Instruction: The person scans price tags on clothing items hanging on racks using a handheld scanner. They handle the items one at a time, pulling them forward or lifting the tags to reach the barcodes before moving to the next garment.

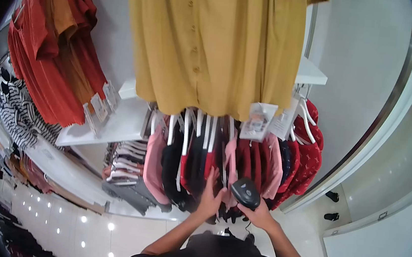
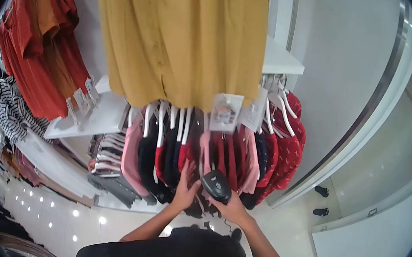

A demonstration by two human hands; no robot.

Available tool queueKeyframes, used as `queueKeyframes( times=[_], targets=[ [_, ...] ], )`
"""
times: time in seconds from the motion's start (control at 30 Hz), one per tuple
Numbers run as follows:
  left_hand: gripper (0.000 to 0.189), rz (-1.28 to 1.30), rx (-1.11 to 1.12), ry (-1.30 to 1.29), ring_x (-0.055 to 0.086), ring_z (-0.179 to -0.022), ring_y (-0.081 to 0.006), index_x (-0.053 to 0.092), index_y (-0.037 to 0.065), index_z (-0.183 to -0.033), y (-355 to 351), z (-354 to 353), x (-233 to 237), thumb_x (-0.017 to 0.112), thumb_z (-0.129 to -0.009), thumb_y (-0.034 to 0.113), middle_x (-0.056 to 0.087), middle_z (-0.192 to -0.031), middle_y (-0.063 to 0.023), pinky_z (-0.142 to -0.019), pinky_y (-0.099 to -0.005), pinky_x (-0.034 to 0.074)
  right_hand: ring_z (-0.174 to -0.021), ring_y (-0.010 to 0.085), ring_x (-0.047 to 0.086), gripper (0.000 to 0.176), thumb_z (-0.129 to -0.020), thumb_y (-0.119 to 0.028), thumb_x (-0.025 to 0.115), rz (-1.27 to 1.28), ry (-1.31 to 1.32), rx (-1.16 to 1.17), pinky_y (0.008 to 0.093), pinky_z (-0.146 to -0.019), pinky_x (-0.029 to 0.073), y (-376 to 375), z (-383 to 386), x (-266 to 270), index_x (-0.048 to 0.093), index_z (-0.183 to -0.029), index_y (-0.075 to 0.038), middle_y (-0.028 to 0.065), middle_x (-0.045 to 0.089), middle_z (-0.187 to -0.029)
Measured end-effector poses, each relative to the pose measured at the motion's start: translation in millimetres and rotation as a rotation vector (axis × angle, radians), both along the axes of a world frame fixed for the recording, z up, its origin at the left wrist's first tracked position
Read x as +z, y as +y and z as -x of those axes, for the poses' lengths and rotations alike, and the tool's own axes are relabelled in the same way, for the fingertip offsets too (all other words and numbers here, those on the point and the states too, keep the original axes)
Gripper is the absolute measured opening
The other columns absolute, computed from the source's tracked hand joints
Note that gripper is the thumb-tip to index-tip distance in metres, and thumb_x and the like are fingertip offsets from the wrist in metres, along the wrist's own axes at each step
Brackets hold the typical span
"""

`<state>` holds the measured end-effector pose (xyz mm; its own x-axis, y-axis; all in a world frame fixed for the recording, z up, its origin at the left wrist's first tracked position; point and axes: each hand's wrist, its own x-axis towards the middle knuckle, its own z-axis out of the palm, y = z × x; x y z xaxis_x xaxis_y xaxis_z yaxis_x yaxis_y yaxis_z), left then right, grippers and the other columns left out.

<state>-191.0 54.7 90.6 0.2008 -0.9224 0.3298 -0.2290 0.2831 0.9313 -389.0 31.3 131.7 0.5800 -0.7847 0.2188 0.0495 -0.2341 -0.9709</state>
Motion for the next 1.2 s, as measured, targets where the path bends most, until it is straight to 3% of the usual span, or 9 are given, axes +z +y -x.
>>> queueKeyframes(
  times=[0.23, 0.5, 0.63, 0.83, 0.97, 1.03, 1.07, 1.17, 1.2],
  targets=[
    [0.081, -0.023, 0.227, -0.041, 0.031, -0.138, -0.0324, 0.007, 0.008, -0.151, 4.1, 23.2, 4.0, 0.057, -0.088, 0.01, 0.027, -0.15, -0.0226, -0.111, -0.0434, 0.026, -0.068, 0.0088, 0.054, 0.023, -0.086, -0.013, 0.069, 0.03, -0.003, 0.071, 0.0266, -0.062, 0.045, -14.0, 63.6, 4.5, 0.062, -0.105, -0.002, 0.0022, 0.062, -0.081],
    [0.079, -0.015, 0.374, 0.061, 0.031, -0.138, -0.0323, 0.007, 0.009, -0.152, -3.2, 54.8, 5.5, 0.056, -0.09, 0.011, 0.027, -0.15, -0.022, -0.112, -0.0424, 0.025, -0.081, 0.0095, 0.061, 0.028, -0.083, -0.009, 0.072, -0.18, 0.107, 0.116, 0.0277, -0.073, 0.049, -33.7, 119.6, 16.0, 0.061, -0.108, -0.001, 0.0049, 0.066, -0.09],
    [0.076, 0.019, 0.405, 0.143, 0.031, -0.138, -0.0314, 0.009, 0.008, -0.151, -5.7, 71.9, 9.0, 0.055, -0.09, 0.01, 0.027, -0.15, -0.0211, -0.112, -0.042, 0.025, -0.086, 0.0132, 0.061, 0.031, -0.081, -0.004, 0.072, -0.069, 0.08, 0.132, 0.0301, -0.081, 0.048, -42.8, 136.8, -3.3, 0.06, -0.109, 0.0, 0.006, 0.067, -0.094],
    [0.046, 0.365, 0.505, -0.062, 0.043, -0.129, -0.0249, 0.039, -0.005, -0.133, 7.0, 99.2, 13.5, 0.053, -0.091, 0.007, 0.043, -0.137, -0.02, -0.109, -0.038, 0.031, -0.092, 0.0136, 0.061, 0.037, -0.081, -0.001, 0.07, -0.087, -0.023, 0.084, 0.0304, -0.084, 0.048, -44.6, 146.3, -20.7, 0.057, -0.116, 0.001, 0.0078, 0.066, -0.1],
    [0.035, 0.416, 0.452, -0.019, 0.057, -0.112, -0.0218, 0.047, -0.006, -0.124, -2.2, 107.1, 47.8, 0.052, -0.091, 0.003, 0.055, -0.121, -0.018, -0.098, -0.0348, 0.043, -0.086, 0.0155, 0.064, 0.035, -0.085, 0.005, 0.061, -0.053, -0.168, 0.21, 0.0289, -0.079, 0.05, -39.0, 139.4, 0.7, 0.054, -0.119, 0.003, 0.0118, 0.066, -0.098],
    [0.027, 0.411, 0.275, 0.089, 0.063, -0.096, -0.0199, 0.052, -0.007, -0.117, -3.7, 111.4, 58.1, 0.051, -0.091, 0.0, 0.063, -0.105, -0.015, -0.087, -0.0314, 0.049, -0.092, 0.0174, 0.064, 0.036, -0.087, 0.006, 0.058, -0.239, -0.222, 0.347, 0.0309, -0.082, 0.05, -39.0, 143.5, -0.7, 0.052, -0.122, 0.005, 0.014, 0.066, -0.099],
    [0.022, 0.384, 0.246, 0.154, 0.065, -0.091, -0.0196, 0.054, -0.006, -0.113, -6.4, 122.1, 69.0, 0.051, -0.093, 0.0, 0.066, -0.097, -0.0133, -0.085, -0.0306, 0.05, -0.098, 0.0254, 0.065, 0.039, -0.094, -0.011, 0.053, -0.132, -0.141, 0.405, 0.0356, -0.083, 0.052, -43.6, 148.1, -13.2, 0.045, -0.13, 0.004, 0.0194, 0.061, -0.112],
    [0.023, 0.278, 0.112, 0.365, 0.064, -0.094, -0.0194, 0.055, -0.004, -0.115, -25.5, 121.2, 62.0, 0.05, -0.096, 0.009, 0.066, -0.102, -0.0134, -0.086, -0.0318, 0.051, -0.096, 0.0223, 0.065, 0.036, -0.09, 0.001, 0.055, -0.189, -0.321, 0.283, 0.0341, -0.085, 0.052, -33.1, 136.5, -6.6, 0.048, -0.126, 0.006, 0.0176, 0.063, -0.109],
    [0.023, 0.272, 0.107, 0.369, 0.064, -0.094, -0.0194, 0.055, -0.004, -0.115, -28.2, 119.8, 56.8, 0.05, -0.096, 0.009, 0.066, -0.102, -0.0134, -0.086, -0.0318, 0.051, -0.105, 0.0261, 0.062, 0.038, -0.092, -0.001, 0.053, -0.177, -0.338, 0.283, 0.0366, -0.089, 0.051, -33.3, 133.4, -4.7, 0.046, -0.129, 0.007, 0.0201, 0.059, -0.119]
  ],
)
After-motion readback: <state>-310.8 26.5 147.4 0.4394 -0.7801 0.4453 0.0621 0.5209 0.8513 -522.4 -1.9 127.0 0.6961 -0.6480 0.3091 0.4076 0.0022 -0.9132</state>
